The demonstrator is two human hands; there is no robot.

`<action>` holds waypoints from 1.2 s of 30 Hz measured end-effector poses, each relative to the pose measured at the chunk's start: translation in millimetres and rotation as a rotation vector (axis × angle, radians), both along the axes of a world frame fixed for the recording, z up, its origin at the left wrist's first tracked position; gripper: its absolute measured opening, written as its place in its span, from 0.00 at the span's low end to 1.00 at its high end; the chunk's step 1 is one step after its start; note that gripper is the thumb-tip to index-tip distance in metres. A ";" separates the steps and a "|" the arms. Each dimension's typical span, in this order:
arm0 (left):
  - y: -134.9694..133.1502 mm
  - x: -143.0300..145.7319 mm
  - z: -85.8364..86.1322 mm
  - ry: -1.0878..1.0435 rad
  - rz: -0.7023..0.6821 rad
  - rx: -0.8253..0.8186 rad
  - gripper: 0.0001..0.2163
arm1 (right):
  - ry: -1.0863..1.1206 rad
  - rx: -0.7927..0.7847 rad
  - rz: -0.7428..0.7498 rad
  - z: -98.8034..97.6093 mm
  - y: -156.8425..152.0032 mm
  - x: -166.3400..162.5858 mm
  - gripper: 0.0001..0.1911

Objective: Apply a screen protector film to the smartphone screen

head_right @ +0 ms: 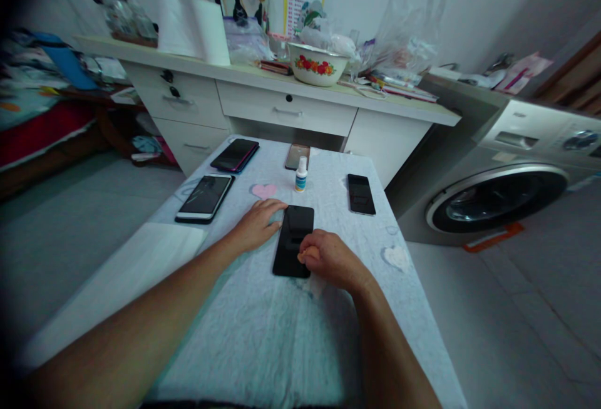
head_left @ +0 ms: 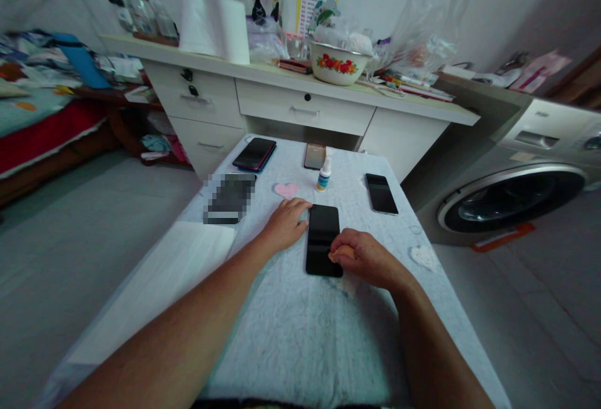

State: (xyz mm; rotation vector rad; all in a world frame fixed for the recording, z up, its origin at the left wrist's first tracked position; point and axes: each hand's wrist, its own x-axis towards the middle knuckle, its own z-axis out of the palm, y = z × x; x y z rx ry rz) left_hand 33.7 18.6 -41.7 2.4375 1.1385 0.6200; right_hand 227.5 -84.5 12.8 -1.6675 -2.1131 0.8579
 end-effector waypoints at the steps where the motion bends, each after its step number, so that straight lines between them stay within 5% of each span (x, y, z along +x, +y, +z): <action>1: 0.0 -0.1 0.1 -0.002 0.000 0.001 0.19 | -0.002 -0.002 -0.002 0.2 0.1 0.0 0.05; 36: 2.3 0.4 -4.5 -0.012 -0.015 0.027 0.19 | -0.009 0.003 -0.014 -1.7 0.0 0.8 0.05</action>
